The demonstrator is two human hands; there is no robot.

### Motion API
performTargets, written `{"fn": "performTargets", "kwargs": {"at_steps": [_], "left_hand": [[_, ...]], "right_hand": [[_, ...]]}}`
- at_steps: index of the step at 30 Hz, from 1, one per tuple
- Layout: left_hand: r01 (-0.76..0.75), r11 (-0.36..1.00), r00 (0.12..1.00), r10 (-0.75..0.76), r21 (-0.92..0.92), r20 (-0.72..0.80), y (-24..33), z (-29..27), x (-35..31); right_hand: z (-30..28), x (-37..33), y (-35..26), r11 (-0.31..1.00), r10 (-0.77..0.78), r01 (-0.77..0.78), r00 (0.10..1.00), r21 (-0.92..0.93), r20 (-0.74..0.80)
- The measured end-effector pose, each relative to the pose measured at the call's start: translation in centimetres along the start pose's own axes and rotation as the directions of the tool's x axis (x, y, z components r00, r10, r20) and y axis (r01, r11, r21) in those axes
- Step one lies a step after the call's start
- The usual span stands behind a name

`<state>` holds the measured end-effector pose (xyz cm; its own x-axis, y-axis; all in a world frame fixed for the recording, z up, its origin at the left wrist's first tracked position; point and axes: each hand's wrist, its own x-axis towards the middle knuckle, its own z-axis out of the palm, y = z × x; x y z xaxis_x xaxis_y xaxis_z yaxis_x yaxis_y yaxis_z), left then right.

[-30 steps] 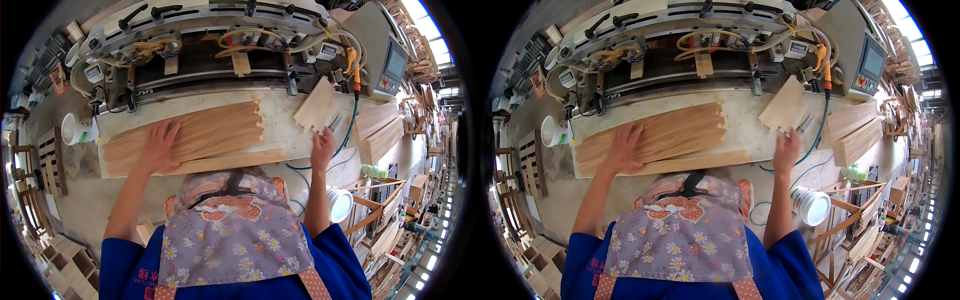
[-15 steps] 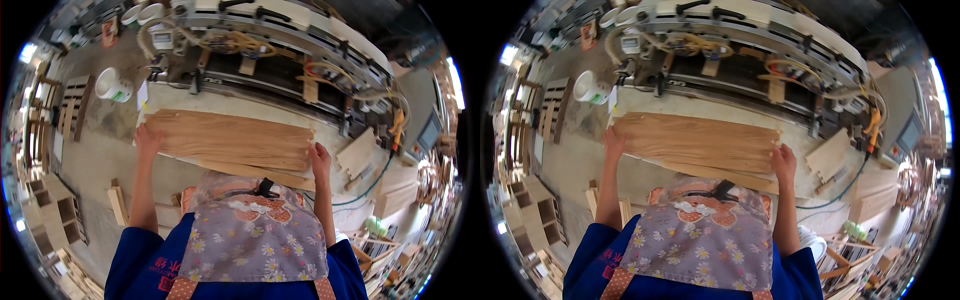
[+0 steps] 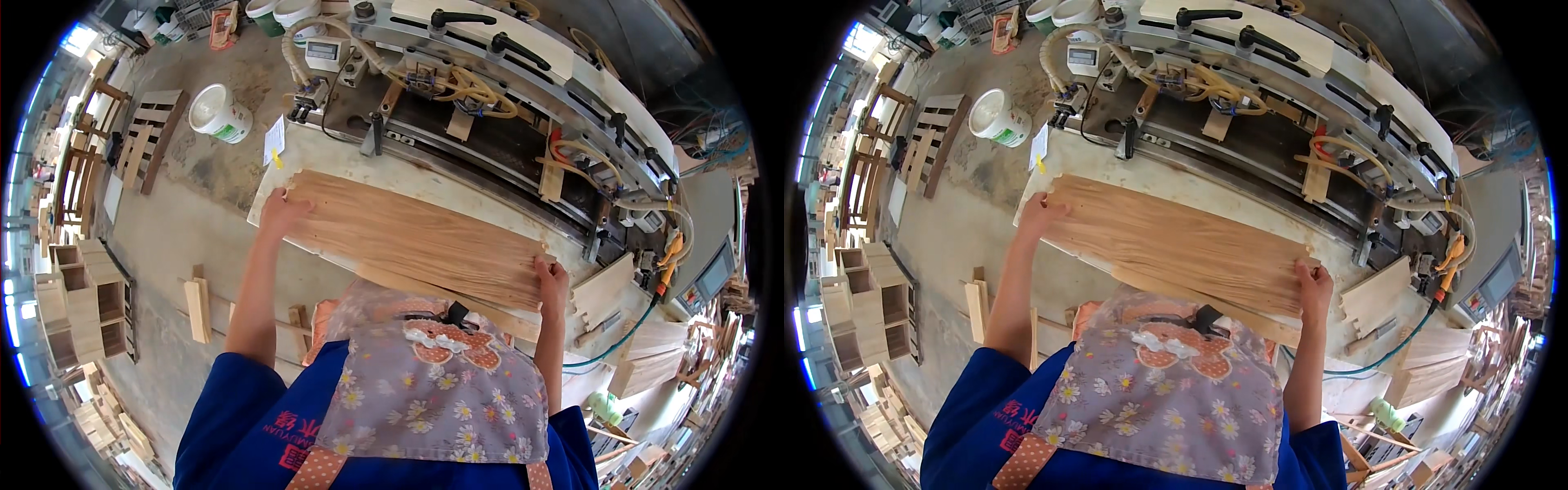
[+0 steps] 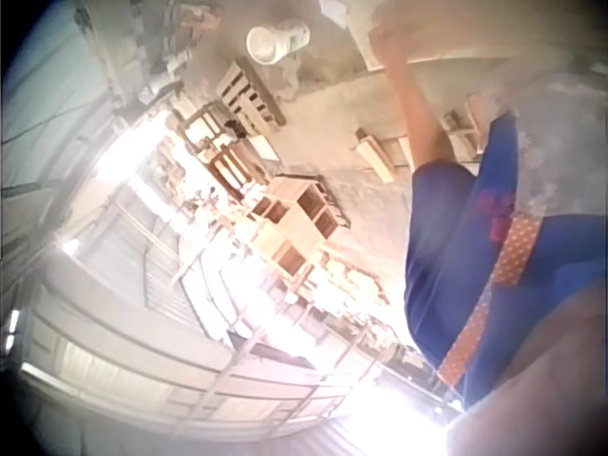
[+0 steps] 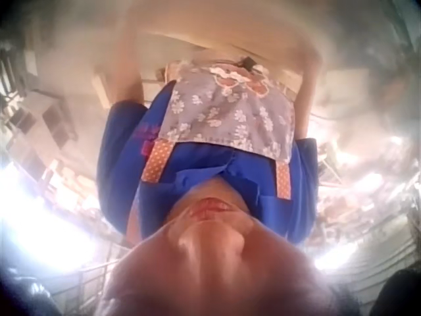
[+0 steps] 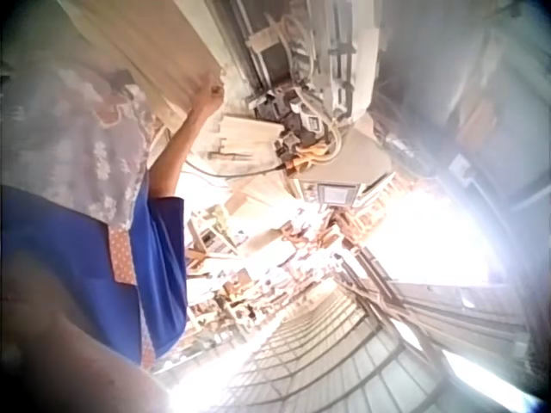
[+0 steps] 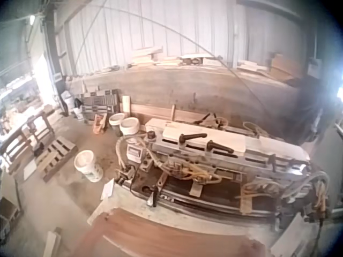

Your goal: The person prepares and machines wooden boards. They use a scraper by hand to clean the edges of boards, organize wood pieces by hand on a cart, and feed wooden planks into a specialized woodworking machine to process the ends.

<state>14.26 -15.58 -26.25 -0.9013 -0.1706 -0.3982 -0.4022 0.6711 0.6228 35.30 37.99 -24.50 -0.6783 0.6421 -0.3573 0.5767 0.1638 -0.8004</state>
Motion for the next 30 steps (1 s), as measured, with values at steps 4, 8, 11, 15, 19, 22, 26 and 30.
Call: {"fn": "performTargets", "kwargs": {"at_steps": [4,8,11,15,19,22,26,30], "left_hand": [[0.089,0.984,0.996,-0.091,0.153,0.008,3.2,0.3,-1.2],[0.057,0.993,0.998,-0.055,0.100,-0.024,2.3,0.2,-0.7],[-0.010,0.992,0.987,0.031,0.128,-0.159,1.3,0.5,-0.2],[0.063,0.947,0.990,-0.018,-0.314,0.142,0.6,0.5,0.5],[0.047,0.969,0.992,-0.015,-0.244,0.128,-0.6,0.1,1.2],[0.018,0.956,0.991,0.022,-0.293,0.135,1.0,0.4,0.6],[-0.093,0.948,0.975,0.149,-0.304,0.166,2.2,-0.6,-0.2],[-0.148,0.922,0.972,0.203,-0.357,0.121,0.5,-1.4,-0.4]], "right_hand": [[-0.1,-0.2,-0.6,0.999,0.037,-0.037,0.999,-0.005,0.011],[-0.2,0.3,-0.1,0.998,0.059,-0.060,0.997,0.029,0.039],[-0.5,-0.3,-1.5,0.995,0.095,-0.094,0.994,-0.034,0.045],[-0.7,-0.7,-2.1,0.988,0.113,-0.112,0.994,-0.106,0.005],[-1.0,-0.5,-1.5,0.993,0.114,-0.114,0.993,-0.008,-0.011],[-2.0,-0.1,-0.9,0.991,0.055,-0.046,0.996,0.124,-0.070],[-4.0,0.2,-1.0,0.981,0.037,-0.041,0.999,0.189,0.029],[-4.2,-1.2,-4.3,0.892,-0.073,0.068,0.997,0.448,-0.007]]}}
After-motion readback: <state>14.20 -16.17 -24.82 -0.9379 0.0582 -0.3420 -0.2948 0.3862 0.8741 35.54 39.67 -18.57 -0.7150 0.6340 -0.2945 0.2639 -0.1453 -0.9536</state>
